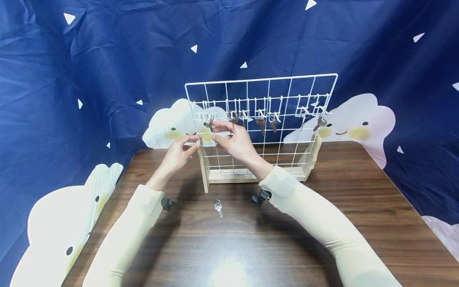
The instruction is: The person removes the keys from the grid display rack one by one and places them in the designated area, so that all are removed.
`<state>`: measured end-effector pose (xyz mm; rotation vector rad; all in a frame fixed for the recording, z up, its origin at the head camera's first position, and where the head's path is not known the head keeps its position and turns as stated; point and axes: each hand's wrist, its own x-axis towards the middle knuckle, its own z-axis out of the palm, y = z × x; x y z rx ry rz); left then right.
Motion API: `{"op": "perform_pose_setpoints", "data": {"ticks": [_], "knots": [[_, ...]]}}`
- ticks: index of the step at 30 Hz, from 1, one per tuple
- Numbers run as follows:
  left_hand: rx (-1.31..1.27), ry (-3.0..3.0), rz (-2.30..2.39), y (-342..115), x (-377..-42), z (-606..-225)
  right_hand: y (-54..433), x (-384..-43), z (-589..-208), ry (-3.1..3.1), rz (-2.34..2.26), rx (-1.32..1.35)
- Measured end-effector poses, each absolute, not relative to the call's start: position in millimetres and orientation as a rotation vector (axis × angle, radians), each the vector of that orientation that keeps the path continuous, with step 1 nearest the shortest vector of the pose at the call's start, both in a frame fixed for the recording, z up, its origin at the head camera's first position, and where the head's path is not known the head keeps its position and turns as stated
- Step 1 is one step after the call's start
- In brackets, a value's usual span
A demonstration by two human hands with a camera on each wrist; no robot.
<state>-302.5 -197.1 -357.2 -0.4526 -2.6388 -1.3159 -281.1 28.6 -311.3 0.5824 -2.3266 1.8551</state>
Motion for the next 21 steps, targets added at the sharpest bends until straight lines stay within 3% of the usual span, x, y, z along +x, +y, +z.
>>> {"op": "perform_pose_setpoints", "data": {"ticks": [21], "knots": [[-0.454, -2.633, -1.349, -197.1, -302.4, -356.8, 26.9, -284.5, -309.0, -2.321, 1.823, 0.587]]}}
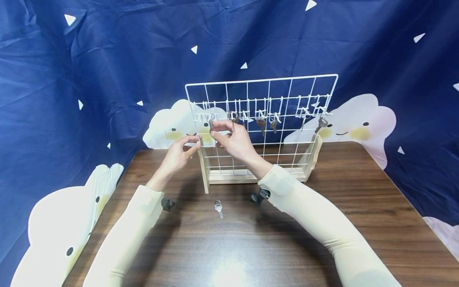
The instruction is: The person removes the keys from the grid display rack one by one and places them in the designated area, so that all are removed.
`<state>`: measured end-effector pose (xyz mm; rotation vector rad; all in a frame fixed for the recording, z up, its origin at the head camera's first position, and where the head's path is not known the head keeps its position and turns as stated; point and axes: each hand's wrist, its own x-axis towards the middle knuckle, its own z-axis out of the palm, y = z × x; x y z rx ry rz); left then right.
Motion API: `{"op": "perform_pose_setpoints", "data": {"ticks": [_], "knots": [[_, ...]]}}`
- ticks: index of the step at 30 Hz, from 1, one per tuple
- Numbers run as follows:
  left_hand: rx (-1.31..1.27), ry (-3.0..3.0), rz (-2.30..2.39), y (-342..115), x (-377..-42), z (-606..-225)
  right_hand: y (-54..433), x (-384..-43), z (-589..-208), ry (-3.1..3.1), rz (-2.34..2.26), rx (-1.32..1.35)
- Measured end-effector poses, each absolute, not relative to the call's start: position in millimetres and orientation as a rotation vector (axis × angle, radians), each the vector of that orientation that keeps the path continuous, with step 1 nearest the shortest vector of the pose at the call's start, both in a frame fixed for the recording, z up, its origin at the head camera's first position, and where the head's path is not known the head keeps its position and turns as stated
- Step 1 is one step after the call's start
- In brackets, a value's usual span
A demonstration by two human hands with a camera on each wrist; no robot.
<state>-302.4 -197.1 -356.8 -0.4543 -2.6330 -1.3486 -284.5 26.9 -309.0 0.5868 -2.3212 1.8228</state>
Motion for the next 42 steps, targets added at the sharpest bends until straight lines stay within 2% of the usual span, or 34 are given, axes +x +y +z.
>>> {"op": "perform_pose_setpoints", "data": {"ticks": [42], "knots": [[-0.455, -2.633, -1.331, -197.4, -302.2, -357.3, 23.0, -286.5, -306.7, -2.262, 1.824, 0.526]]}}
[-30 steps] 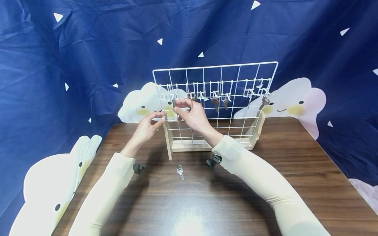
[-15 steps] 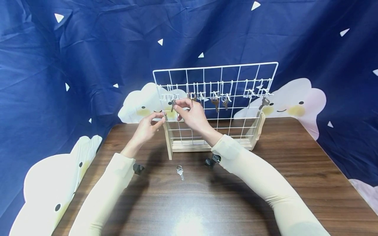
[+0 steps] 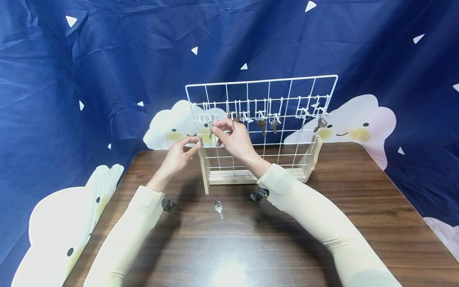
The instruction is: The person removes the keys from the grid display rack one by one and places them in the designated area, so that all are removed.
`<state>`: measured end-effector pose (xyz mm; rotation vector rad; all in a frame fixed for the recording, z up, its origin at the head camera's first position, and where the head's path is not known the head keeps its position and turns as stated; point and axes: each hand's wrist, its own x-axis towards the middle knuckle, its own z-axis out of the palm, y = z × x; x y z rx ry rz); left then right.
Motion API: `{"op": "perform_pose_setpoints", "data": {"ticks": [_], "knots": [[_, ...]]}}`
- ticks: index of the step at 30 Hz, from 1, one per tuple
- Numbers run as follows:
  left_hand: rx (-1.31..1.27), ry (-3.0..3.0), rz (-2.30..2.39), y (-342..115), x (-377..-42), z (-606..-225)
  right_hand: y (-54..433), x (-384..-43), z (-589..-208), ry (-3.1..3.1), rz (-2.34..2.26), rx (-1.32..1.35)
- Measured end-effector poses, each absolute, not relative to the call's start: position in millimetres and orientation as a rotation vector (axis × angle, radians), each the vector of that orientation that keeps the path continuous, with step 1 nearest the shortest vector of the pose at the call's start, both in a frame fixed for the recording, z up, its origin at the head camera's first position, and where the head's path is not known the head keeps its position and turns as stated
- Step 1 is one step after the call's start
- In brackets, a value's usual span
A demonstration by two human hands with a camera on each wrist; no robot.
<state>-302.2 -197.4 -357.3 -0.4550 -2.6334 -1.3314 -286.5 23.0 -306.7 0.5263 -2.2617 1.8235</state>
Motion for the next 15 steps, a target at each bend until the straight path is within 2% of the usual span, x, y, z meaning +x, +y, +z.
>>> {"op": "perform_pose_setpoints", "data": {"ticks": [15], "knots": [[-0.461, -2.626, -1.341, -197.1, -301.6, -356.9, 28.0, -281.4, -303.3, -2.277, 1.778, 0.545]]}}
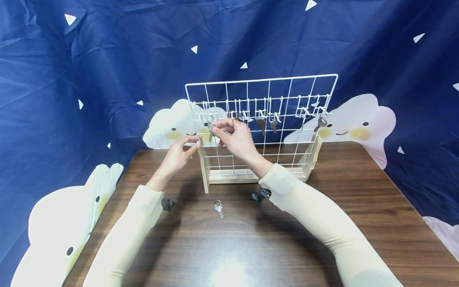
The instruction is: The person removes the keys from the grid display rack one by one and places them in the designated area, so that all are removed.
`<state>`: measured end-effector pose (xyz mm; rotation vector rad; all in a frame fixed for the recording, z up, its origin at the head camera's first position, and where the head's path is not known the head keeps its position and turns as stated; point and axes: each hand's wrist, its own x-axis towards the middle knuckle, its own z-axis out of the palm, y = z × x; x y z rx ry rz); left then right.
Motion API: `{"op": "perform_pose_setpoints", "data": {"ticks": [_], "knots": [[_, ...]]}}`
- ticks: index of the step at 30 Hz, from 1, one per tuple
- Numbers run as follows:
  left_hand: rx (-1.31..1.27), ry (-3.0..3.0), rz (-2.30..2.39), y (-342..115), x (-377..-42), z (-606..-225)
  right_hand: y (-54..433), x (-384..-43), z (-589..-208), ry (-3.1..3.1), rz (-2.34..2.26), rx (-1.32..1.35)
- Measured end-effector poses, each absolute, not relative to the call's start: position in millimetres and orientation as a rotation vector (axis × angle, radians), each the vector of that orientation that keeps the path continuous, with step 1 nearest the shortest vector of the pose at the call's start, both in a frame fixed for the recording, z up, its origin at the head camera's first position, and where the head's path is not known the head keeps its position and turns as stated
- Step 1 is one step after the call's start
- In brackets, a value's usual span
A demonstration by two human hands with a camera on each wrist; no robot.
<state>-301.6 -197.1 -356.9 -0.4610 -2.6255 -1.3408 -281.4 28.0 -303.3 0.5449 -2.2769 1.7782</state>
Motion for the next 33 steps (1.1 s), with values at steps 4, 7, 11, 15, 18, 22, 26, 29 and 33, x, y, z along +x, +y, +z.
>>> {"op": "perform_pose_setpoints", "data": {"ticks": [4, 7, 11, 15, 18, 22, 26, 29, 33], "knots": [[-0.453, -2.629, -1.336, -197.2, -301.8, -357.1, 29.2, -279.7, -302.7, -2.267, 1.763, 0.567], [-0.456, -2.629, -1.327, -197.5, -302.0, -357.4, 29.8, -277.8, -302.6, -2.256, 1.771, 0.579], [-0.461, -2.624, -1.335, -197.8, -302.3, -358.0, 30.1, -275.0, -302.7, -2.241, 1.789, 0.591], [-0.46, -2.622, -1.355, -197.6, -302.3, -358.0, 30.9, -271.2, -301.9, -2.23, 1.792, 0.605], [-0.456, -2.627, -1.345, -197.4, -302.1, -357.5, 32.0, -268.9, -301.0, -2.221, 1.805, 0.608], [-0.453, -2.63, -1.332, -197.3, -302.0, -356.8, 33.7, -266.6, -300.0, -2.204, 1.828, 0.618], [-0.456, -2.627, -1.351, -197.3, -302.1, -357.0, 34.9, -263.5, -299.0, -2.195, 1.841, 0.629], [-0.454, -2.627, -1.357, -197.4, -302.3, -357.6, 35.5, -261.4, -298.3, -2.188, 1.847, 0.632], [-0.453, -2.627, -1.349, -197.4, -302.5, -357.8, 35.9, -258.7, -296.7, -2.179, 1.861, 0.626]]}}
